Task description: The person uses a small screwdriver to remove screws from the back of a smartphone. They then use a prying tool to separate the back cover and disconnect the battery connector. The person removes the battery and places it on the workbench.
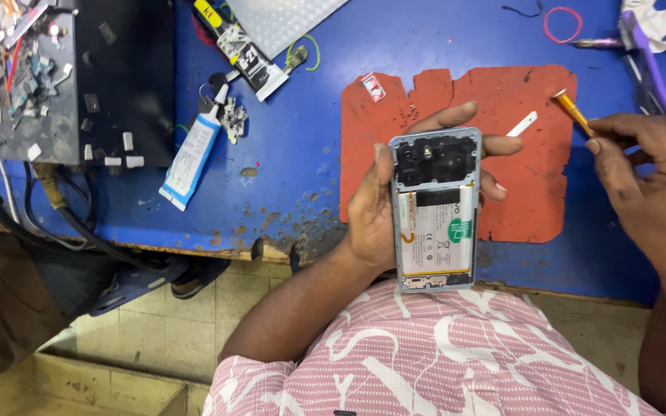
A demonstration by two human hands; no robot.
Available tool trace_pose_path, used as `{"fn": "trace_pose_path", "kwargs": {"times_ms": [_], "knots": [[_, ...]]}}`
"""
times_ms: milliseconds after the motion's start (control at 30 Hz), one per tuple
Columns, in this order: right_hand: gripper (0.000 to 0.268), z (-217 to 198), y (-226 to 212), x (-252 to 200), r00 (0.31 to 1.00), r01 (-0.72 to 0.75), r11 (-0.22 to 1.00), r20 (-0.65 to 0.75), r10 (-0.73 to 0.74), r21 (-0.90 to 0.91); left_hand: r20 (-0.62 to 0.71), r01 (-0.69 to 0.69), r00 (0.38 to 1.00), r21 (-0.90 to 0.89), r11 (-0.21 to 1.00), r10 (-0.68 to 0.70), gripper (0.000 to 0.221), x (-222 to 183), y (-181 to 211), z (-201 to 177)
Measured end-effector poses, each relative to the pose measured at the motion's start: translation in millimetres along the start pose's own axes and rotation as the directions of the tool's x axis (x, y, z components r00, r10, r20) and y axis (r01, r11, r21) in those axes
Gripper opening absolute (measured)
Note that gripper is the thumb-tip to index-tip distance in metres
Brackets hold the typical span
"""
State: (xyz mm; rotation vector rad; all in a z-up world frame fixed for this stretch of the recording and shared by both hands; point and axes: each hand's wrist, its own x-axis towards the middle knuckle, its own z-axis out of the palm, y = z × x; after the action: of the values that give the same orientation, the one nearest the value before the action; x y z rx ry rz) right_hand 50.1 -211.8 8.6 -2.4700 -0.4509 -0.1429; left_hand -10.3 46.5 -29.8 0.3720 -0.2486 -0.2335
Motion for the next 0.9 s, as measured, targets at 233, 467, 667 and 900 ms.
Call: {"fn": "trace_pose_path", "kwargs": {"times_ms": [233,467,667,900], "knots": [[0.008,18,43,-10,0.999,-0.051,0.998,0.013,0.050,0.039,-0.018,0.005,1.000,0.058,0.998,-0.004,0.071,-5,2,-4],[0.012,13,18,-9,0.995,0.097,0.995,0.031,-0.096,-0.030,-0.094,-0.005,0.995,0.130,0.992,0.017,0.074,-5,4,-2],[0.013,0,-17,-9,0.981,0.186,0.982,0.065,-0.183,-0.038,-0.107,-0.012,0.994,0.165,0.986,0.030,0.074,-1,10,1],[0.026,-2,-19,22,0.970,0.242,0.900,0.082,-0.227,-0.363,-0.159,0.052,0.987,0.137,0.989,-0.030,0.074,-8,-1,5]]}}
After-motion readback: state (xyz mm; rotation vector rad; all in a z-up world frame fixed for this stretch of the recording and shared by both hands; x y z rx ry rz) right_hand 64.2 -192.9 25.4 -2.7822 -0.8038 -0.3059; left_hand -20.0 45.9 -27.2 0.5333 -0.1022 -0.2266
